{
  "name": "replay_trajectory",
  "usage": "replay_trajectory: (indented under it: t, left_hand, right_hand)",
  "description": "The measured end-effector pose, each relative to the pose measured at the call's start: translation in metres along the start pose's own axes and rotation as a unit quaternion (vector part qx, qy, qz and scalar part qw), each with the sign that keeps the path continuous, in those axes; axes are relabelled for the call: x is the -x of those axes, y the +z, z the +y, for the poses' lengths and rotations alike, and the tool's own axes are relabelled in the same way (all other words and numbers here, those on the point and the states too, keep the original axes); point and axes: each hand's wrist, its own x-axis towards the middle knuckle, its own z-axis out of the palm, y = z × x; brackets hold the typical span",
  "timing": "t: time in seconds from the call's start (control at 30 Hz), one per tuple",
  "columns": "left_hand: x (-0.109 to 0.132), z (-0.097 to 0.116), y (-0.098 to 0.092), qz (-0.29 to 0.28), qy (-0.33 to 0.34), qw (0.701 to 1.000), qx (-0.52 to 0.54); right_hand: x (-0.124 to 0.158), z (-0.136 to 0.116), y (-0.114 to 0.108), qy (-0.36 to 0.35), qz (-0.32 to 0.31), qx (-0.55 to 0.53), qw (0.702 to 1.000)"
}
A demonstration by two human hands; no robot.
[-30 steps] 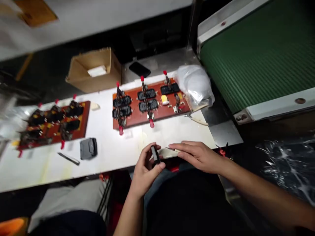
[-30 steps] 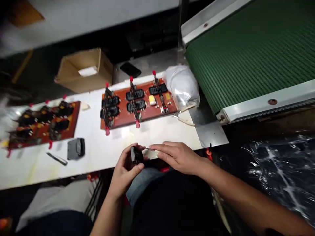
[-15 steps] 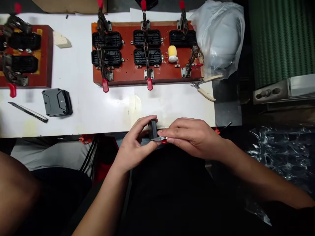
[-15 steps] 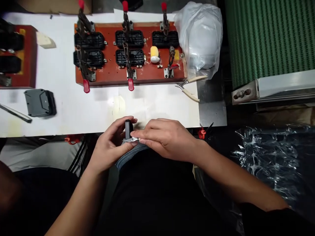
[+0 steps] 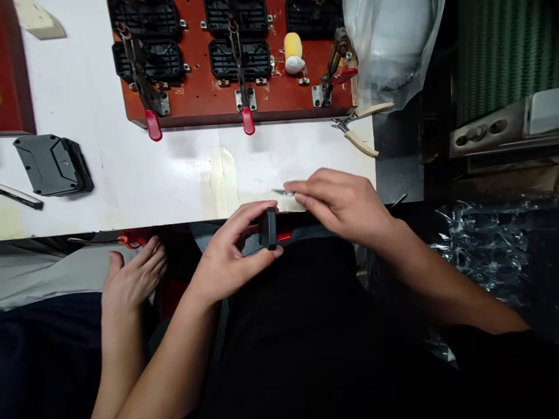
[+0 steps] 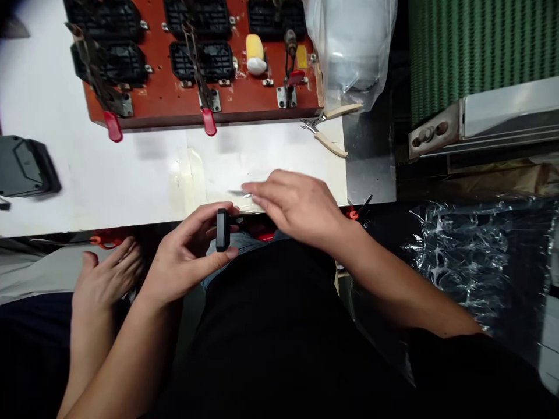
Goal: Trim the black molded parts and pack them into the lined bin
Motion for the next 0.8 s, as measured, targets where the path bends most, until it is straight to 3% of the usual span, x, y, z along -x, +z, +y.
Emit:
replay_trajectory:
  t: [0.13, 0.3, 0.4, 0.47, 0.53, 0.6, 0.67, 0.73, 0.8]
  left_hand:
    - [0.004, 0.004, 0.005, -0.039, -0.012, 0.999, 0.008]
    - [-0.002, 0.009, 0.012, 0.008, -0.006, 0.998, 0.067]
    - [-0.008, 0.009, 0.021, 0.066, -0.006, 0.982, 0.176]
    - [-0.011, 0.008, 0.025, 0.086, -0.044, 0.968, 0.233]
    - [-0.012, 0.006, 0.026, 0.089, -0.099, 0.961, 0.242]
    - [-0.012, 0.005, 0.023, 0.111, -0.102, 0.975, 0.166]
    - [-0.012, 0.006, 0.018, 0.141, -0.028, 0.989, -0.019]
    - [-0.011, 0.009, 0.015, 0.125, 0.07, 0.964, -0.224]
    - [-0.01, 0.012, 0.014, 0.07, 0.121, 0.933, -0.33]
  right_hand:
    - [-0.003, 0.013, 0.0, 0.066, 0.032, -0.002, 0.997]
    - [0.009, 0.005, 0.008, 0.088, -0.005, -0.196, 0.977]
    - [0.019, -0.003, 0.022, 0.038, -0.041, -0.285, 0.957]
    - [0.023, -0.006, 0.032, -0.014, -0.017, -0.288, 0.958]
    - [0.024, -0.009, 0.038, -0.031, 0.043, -0.275, 0.96]
    - [0.023, -0.01, 0.039, 0.011, 0.103, -0.259, 0.96]
    - [0.021, -0.012, 0.035, 0.093, 0.115, -0.257, 0.955]
    - [0.019, -0.015, 0.029, 0.158, 0.068, -0.283, 0.944]
    - [0.019, -0.017, 0.024, 0.178, 0.005, -0.327, 0.928]
